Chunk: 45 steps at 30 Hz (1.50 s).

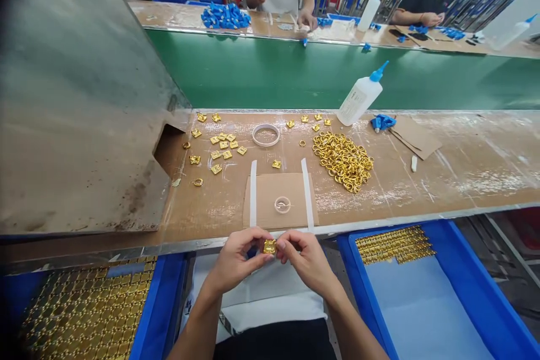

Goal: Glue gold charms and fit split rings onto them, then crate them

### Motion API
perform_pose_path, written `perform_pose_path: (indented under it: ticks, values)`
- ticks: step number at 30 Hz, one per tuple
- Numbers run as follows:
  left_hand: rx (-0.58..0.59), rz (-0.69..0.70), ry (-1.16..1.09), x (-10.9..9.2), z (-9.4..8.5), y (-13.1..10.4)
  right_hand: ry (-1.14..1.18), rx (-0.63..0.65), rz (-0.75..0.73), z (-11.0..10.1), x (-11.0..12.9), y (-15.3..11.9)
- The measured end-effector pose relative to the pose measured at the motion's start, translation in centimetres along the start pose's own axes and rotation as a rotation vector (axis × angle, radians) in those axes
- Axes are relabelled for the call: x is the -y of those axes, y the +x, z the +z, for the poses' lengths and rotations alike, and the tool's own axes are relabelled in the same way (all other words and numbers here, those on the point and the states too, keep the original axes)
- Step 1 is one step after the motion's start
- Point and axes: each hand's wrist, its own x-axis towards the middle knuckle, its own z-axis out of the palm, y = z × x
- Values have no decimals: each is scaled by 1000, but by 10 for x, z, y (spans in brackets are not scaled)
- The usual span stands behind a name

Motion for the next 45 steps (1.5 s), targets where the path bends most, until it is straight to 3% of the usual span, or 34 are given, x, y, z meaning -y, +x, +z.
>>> perform_pose_path:
  ticks: [4, 6, 17, 22, 28, 38, 45]
  values:
    - [-118, -45, 27, 10, -1, 5, 27, -319, -45, -16, -9, 16]
    - [-150, -57, 39, 12, -2, 8, 21, -386, -94, -21, -12, 26]
    - [-133, -51, 114, 8, 1, 20, -282, -423, -416, -18, -14, 49]
    - [-103, -112, 123, 6, 2, 24, -371, -416, -518, -17, -10, 54]
    - [-84, -151, 137, 5, 1, 27, -417, -436, -483, -19, -10, 56]
    - [-104, -247, 42, 2, 0, 30, -415, -408, -558, -18, -7, 58]
    - [-126, -246, 30, 2, 1, 27, -295, -429, -388, -24, -16, 55]
